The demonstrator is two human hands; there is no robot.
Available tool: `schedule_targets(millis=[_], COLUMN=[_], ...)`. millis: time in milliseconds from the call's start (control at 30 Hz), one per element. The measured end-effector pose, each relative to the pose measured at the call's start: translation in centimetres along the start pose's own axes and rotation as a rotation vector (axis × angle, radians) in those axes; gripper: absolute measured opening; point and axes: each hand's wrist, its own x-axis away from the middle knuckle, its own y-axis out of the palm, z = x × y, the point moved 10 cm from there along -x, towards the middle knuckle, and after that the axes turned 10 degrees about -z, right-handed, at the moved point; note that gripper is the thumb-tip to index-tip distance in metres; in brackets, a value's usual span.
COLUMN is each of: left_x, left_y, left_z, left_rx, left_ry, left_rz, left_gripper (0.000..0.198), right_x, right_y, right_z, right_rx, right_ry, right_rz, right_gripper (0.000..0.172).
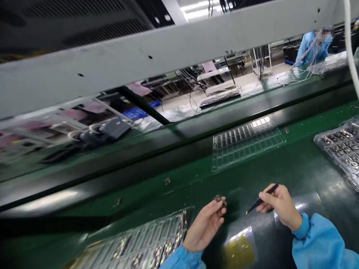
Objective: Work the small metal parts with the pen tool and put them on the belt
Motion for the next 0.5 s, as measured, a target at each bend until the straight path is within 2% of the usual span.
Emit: schedule_targets(millis=[100, 200, 300, 500], left_x=[0.3, 0.1, -0.2, -0.3], left_y=[3.8, 5.9, 6.6, 6.8], left_z=[-2.9, -4.6, -5.2, -5.3], left_rx=[0.082, 0.103, 0.123, 0.133], left_ry=[-0.019, -0.026, -0.006, 0.012], left_rz=[-0.062, -0.077, -0.083, -0.105], left_gripper=[0.021, 0.027, 0.028, 0.029], right_x=[0.7, 1.3, 1.3, 0.9], right_y=[-0.8, -1.1, -0.7, -0.5], right_z=[-0.9, -1.0, -0.2, 1.0], right_rx=[-0.018, -0.030, -0.005, 0.064], right_ry=[-0.090, -0.149, -0.145, -0.148], right_rz=[0.102, 0.188, 0.194, 0.215], right_gripper=[0.033, 0.032, 0.032, 0.032])
